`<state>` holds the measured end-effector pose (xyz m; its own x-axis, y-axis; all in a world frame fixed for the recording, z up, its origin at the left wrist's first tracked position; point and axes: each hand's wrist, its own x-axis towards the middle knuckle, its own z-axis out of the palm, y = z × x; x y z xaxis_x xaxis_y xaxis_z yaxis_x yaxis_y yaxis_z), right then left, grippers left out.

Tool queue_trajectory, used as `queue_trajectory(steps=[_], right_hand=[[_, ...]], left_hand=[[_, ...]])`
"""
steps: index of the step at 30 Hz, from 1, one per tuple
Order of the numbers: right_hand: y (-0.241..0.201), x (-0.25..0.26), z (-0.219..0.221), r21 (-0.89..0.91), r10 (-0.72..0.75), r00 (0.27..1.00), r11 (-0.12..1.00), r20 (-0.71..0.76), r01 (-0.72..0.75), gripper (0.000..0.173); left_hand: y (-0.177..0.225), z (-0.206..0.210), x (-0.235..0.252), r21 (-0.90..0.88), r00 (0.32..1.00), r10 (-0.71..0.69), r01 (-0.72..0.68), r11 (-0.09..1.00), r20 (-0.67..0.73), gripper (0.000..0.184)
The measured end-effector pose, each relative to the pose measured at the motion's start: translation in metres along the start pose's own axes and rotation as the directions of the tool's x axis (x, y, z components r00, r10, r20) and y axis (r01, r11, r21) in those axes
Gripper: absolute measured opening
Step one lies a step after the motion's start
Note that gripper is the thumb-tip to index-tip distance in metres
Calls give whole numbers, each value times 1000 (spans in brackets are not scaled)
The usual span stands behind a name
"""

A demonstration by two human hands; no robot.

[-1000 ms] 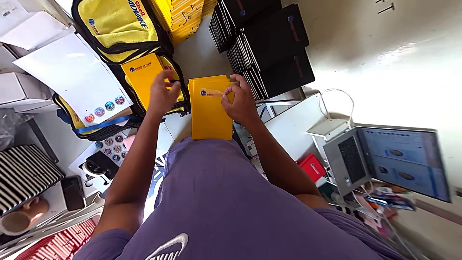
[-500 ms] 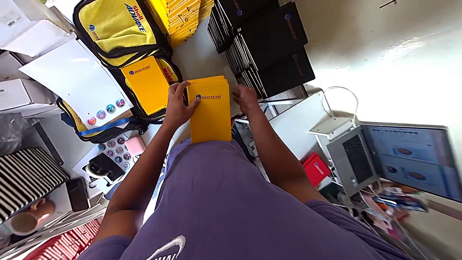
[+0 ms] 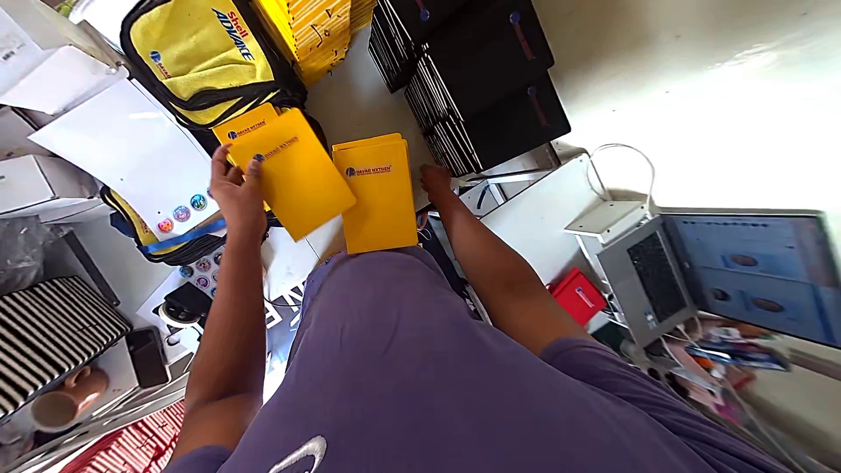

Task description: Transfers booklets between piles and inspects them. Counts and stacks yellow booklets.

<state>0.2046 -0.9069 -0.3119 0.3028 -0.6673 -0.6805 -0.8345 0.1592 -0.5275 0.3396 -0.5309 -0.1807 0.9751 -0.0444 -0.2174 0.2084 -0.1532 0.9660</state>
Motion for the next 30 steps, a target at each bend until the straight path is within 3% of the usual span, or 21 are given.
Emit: queue_trajectory(steps=[3, 6, 8, 11, 13, 15, 19, 24, 27, 30], right_hand=[[-3, -5, -4, -19, -51, 998, 999, 22, 51, 43], [-24, -35, -16, 33, -283, 957, 959, 63, 282, 37], [-44, -70, -23, -15, -485, 873, 874, 39, 486, 34], [-63, -110, -29, -91, -751, 657, 651, 71, 754, 24], [-72, -127, -31, -191, -833, 541, 517, 114, 835, 19], [-75, -139, -31, -281, -864, 488, 441, 124, 852, 17], [-78, -157, -29, -399, -867, 461, 361, 188, 843, 17], [-79, -165, -23, -500, -832, 492, 321, 257, 804, 21], [-80, -164, -22, -511, -831, 484, 301, 274, 805, 20], [-80, -164, -22, -519, -832, 474, 280, 289, 808, 20]], left_hand=[[-15, -25, 36, 29, 994, -15, 18, 999, -109, 55], [-35, -35, 63, 44, 982, -57, 66, 997, -180, 57], [-48, -35, 73, 58, 975, -72, 86, 995, -212, 57], [-62, -31, 85, 72, 967, -95, 115, 991, -236, 60], [-65, -26, 92, 109, 968, -77, 106, 988, -241, 59], [-63, -22, 97, 147, 970, -64, 100, 984, -235, 59], [-62, -18, 102, 274, 972, -62, 125, 954, -228, 59], [-33, -5, 73, 624, 986, 19, 88, 776, -163, 79], [-12, 9, 47, 626, 996, 80, -90, 775, 44, 67], [-7, 25, 27, 565, 964, 95, -223, 795, 247, 56]])
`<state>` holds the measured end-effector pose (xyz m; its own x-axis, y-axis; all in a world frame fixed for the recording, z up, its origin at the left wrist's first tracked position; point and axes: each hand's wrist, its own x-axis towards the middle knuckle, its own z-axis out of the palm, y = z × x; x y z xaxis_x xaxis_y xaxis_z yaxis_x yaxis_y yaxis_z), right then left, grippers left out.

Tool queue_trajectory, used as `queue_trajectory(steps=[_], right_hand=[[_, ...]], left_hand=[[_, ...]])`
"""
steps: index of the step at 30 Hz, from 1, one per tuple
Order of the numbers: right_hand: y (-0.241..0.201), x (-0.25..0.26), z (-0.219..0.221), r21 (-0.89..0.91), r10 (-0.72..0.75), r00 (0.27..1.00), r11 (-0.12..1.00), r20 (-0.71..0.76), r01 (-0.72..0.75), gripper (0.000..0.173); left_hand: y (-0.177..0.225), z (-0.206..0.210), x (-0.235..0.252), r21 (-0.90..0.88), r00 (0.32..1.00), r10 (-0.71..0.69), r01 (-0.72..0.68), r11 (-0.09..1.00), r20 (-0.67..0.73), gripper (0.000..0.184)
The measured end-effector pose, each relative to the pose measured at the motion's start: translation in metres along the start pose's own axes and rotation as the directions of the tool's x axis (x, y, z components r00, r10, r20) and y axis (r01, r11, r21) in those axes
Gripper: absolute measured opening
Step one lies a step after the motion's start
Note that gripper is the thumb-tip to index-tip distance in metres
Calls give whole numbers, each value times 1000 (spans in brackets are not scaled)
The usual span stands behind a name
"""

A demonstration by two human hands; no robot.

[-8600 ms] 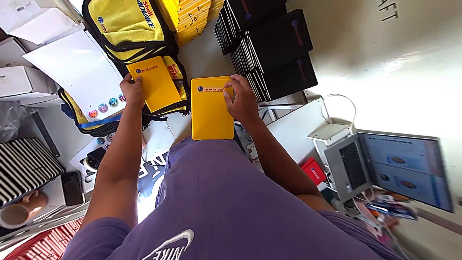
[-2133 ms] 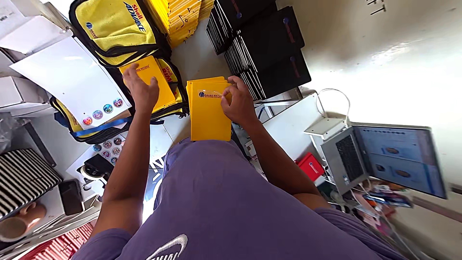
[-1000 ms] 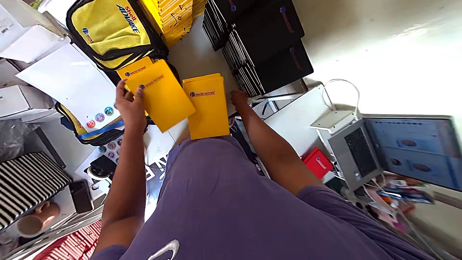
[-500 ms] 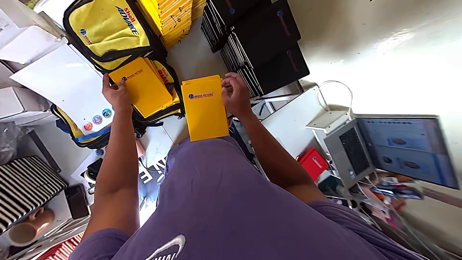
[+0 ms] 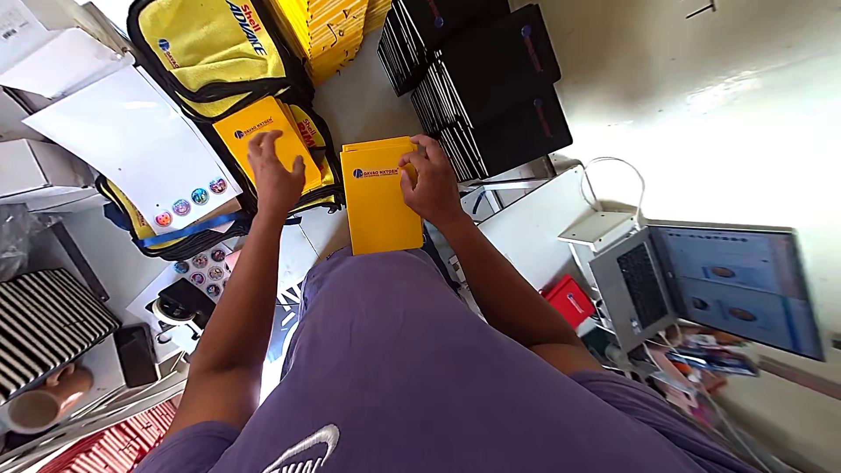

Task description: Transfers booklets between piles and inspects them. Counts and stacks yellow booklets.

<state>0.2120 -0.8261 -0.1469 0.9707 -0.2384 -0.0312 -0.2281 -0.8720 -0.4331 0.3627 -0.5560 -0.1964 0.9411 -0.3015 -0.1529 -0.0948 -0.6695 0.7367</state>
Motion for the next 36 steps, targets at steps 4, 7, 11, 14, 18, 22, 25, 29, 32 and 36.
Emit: queue_trajectory(steps=[4, 7, 11, 14, 18, 22, 25, 29, 32, 36], right_hand=[[0, 4, -2, -32, 0, 1000, 999, 27, 0, 19], [-1, 5, -3, -36, -2, 999, 999, 40, 4, 19], [-3, 4, -6, -20, -15, 998, 1000, 62, 16, 20], [-6, 1, -6, -32, -13, 998, 999, 69, 15, 25], [-3, 0, -5, -38, -60, 998, 997, 31, 61, 25], [3, -5, -2, -55, -176, 981, 984, -82, 172, 30], [7, -6, -5, -3, -192, 962, 981, -193, 195, 26], [28, -3, -7, 188, 17, 963, 981, -269, 35, 25], [63, 0, 9, 254, 238, 940, 951, -244, -175, 28], [98, -1, 27, 257, 490, 872, 842, 5, -475, 38]], left_hand=[[24, 18, -17, -74, 990, 124, -119, 990, 61, 45], [44, 28, -26, -88, 976, 213, -208, 974, 52, 42], [71, 44, -33, -38, 925, 338, -337, 941, 170, 39], [74, 58, -33, 41, 889, 396, -415, 909, 229, 42], [80, 66, -32, 115, 881, 395, -434, 894, 261, 45], [84, 63, -35, 97, 926, 301, -329, 939, 229, 67], [78, 59, -37, 108, 945, 241, -269, 957, 219, 78], [67, 56, -39, 96, 956, 175, -202, 975, 235, 83], [64, 47, -41, 26, 963, 102, -112, 993, 249, 76], [47, 37, -47, -265, 984, 1, 47, 963, 177, 63]])
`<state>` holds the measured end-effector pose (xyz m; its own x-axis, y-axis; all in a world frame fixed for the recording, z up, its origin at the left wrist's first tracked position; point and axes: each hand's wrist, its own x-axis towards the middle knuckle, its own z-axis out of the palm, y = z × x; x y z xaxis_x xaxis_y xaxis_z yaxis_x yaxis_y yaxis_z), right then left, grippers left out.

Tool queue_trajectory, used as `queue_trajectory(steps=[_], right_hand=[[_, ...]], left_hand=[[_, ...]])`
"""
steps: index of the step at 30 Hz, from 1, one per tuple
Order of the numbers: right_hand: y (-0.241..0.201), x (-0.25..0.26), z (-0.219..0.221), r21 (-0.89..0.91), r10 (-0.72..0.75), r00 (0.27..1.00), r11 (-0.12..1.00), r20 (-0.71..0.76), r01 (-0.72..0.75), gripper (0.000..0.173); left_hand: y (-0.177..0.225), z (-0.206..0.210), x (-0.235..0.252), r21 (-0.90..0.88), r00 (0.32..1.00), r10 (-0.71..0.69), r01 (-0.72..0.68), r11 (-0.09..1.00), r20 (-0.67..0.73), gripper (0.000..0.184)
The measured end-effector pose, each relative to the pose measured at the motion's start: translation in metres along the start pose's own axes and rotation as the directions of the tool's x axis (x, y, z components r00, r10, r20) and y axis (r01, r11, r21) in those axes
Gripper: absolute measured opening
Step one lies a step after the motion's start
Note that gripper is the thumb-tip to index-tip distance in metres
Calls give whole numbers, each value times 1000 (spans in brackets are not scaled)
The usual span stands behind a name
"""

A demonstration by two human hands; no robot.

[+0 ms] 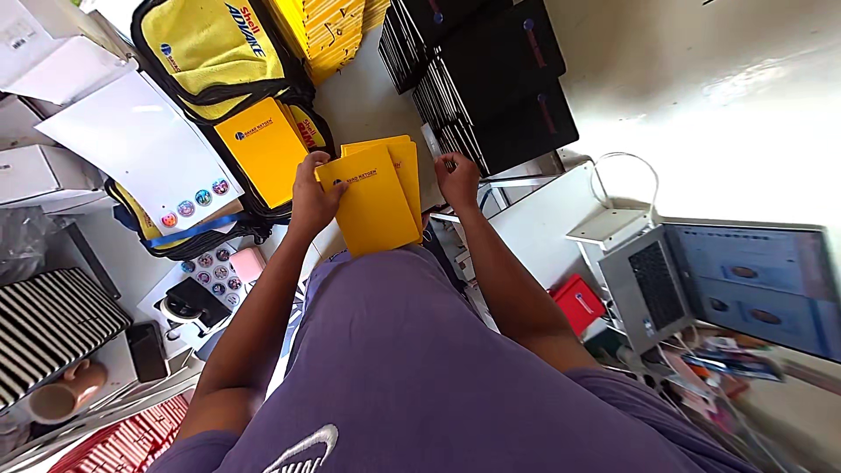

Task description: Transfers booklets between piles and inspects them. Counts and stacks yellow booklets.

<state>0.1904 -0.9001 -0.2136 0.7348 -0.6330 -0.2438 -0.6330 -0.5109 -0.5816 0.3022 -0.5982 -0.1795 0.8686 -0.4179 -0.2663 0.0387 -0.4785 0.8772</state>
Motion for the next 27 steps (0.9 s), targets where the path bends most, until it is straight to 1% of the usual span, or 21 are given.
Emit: queue_trajectory(steps=[1, 2, 3, 4, 6, 8, 10, 12, 14, 16, 18, 22, 25, 27], right_hand=[[6, 3, 0, 16, 63, 993, 998, 98, -64, 48], [12, 5, 1, 42, 92, 978, 994, 186, -102, 60], [14, 5, 2, 78, 105, 966, 989, 238, -127, 66], [11, 2, 3, 112, 106, 963, 984, 250, -138, 65], [-6, -10, 0, 188, 71, 981, 976, 180, -105, 50], [-26, -21, -2, 253, -47, 996, 967, 73, 27, 36], [-42, -28, -5, 277, -220, 975, 939, 33, 202, 35], [-54, -32, -8, 210, -358, 932, 917, 53, 340, 33], [-65, -35, -9, 90, -416, 903, 908, 104, 408, 29], [-73, -38, -9, -10, -404, 901, 912, 158, 411, 24], [-76, -40, -6, -71, -386, 907, 913, 167, 401, 23], [-79, -42, -4, -124, -380, 909, 907, 169, 402, 24], [-80, -41, -4, -139, -377, 907, 904, 186, 404, 23], [-83, -40, -5, -142, -359, 912, 910, 200, 389, 22]], left_hand=[[-3, -5, -1, -74, 1000, -26, 25, 997, -10, 66], [-6, -12, -1, -132, 998, -52, 49, 990, -18, 67], [-9, -21, 0, -172, 997, -74, 69, 983, -27, 65], [-12, -31, 2, -198, 995, -89, 80, 977, -39, 61], [-25, -52, 9, -243, 992, -96, 74, 967, -80, 53], [-39, -74, 20, -309, 985, -102, 56, 949, -136, 48], [-52, -93, 30, -362, 977, -108, 36, 932, -183, 49], [-60, -108, 39, -373, 965, -143, 52, 926, -220, 50], [-70, -120, 47, -394, 954, -166, 57, 917, -249, 50], [-83, -126, 57, -394, 950, -169, 54, 917, -262, 50], [-93, -128, 64, -389, 949, -171, 56, 919, -265, 49], [-107, -126, 78, -368, 945, -186, 77, 927, -270, 50], [-112, -126, 88, -307, 956, -142, 59, 950, -258, 51], [-108, -129, 94, -215, 954, -118, 59, 975, -275, 52]])
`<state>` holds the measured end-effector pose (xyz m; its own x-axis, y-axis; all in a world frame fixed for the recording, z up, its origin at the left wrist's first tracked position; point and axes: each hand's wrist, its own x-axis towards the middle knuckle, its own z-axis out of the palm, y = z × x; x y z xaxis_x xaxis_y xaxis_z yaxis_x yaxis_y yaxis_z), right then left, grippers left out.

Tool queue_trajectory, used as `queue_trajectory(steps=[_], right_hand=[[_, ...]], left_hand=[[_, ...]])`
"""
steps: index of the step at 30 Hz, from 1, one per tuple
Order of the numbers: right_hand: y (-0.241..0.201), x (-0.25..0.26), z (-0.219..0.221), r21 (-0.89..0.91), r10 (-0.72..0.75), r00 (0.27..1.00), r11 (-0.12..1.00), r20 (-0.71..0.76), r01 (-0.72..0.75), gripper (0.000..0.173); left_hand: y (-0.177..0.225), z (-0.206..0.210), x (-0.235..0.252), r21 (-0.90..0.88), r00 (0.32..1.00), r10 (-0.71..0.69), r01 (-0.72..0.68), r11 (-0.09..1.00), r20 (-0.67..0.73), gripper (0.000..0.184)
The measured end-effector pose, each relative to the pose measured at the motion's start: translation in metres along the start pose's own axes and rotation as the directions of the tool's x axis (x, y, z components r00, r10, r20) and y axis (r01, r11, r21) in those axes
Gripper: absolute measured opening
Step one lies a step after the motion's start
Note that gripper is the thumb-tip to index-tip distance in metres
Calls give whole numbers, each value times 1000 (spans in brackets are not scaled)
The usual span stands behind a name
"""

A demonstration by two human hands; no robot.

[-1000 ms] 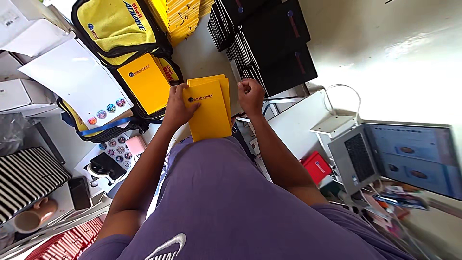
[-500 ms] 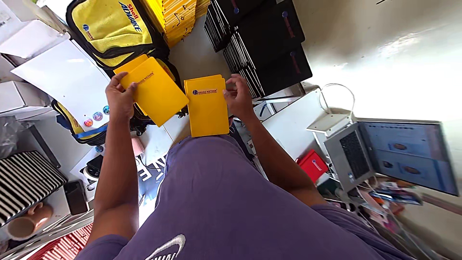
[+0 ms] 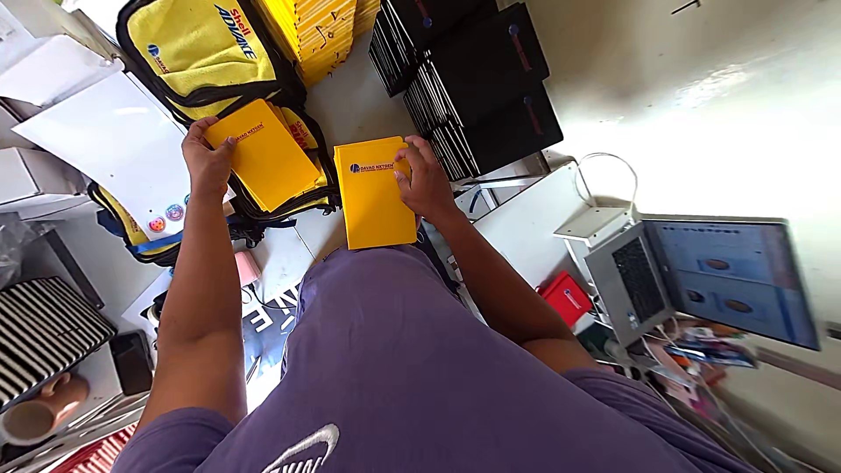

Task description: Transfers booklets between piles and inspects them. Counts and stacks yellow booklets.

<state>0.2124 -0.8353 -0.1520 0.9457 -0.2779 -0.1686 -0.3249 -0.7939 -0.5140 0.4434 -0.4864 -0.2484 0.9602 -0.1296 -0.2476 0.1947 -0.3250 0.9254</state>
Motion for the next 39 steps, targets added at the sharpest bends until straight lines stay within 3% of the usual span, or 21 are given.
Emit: queue_trajectory(steps=[4, 7, 9, 13, 16, 18, 23, 26, 28, 33, 36, 39], right_hand=[[-6, 4, -3, -27, 35, 999, 999, 24, -35, 16], [-7, 5, -2, -65, 9, 1000, 998, -7, -10, 14], [-3, 5, 2, -117, -89, 993, 990, -80, 79, 17], [2, 6, 5, -188, -289, 942, 948, -171, 256, 28], [3, 9, -2, -121, -299, 925, 953, -237, 277, 28], [9, 11, -7, -26, -224, 933, 974, -282, 226, 25], [52, 12, 5, 209, 198, 931, 968, -308, -136, 28], [70, 7, 13, 182, 392, 899, 915, -196, -359, 33], [76, 3, 13, 193, 450, 887, 883, -97, -427, 44], [65, -4, 11, 284, 329, 938, 915, -112, -287, 46], [47, -3, 9, 300, 168, 971, 947, -170, -111, 40], [35, 1, 11, 222, -1, 982, 974, -189, 44, 33]], left_hand=[[27, 8, 1, 430, 988, 8, 60, 901, -154, 62], [63, 21, -16, 573, 985, 127, -39, 819, -114, 67], [83, 32, -29, 550, 979, 202, -180, 816, 22, 60], [101, 66, -57, 409, 915, 163, -317, 856, 369, 46], [93, 101, -84, 308, 849, 139, -330, 892, 509, 52], [82, 121, -97, 277, 823, 131, -329, 903, 552, 60], [70, 137, -109, 271, 838, 119, -302, 914, 532, 72], [70, 133, -114, 289, 854, 97, -277, 916, 511, 73], [67, 129, -117, 288, 863, 76, -248, 925, 500, 74], [58, 113, -124, 143, 894, 1, -73, 987, 448, 68], [51, 102, -126, 15, 920, -60, 59, 998, 387, 71], [46, 84, -120, -26, 944, -87, 100, 995, 318, 80]])
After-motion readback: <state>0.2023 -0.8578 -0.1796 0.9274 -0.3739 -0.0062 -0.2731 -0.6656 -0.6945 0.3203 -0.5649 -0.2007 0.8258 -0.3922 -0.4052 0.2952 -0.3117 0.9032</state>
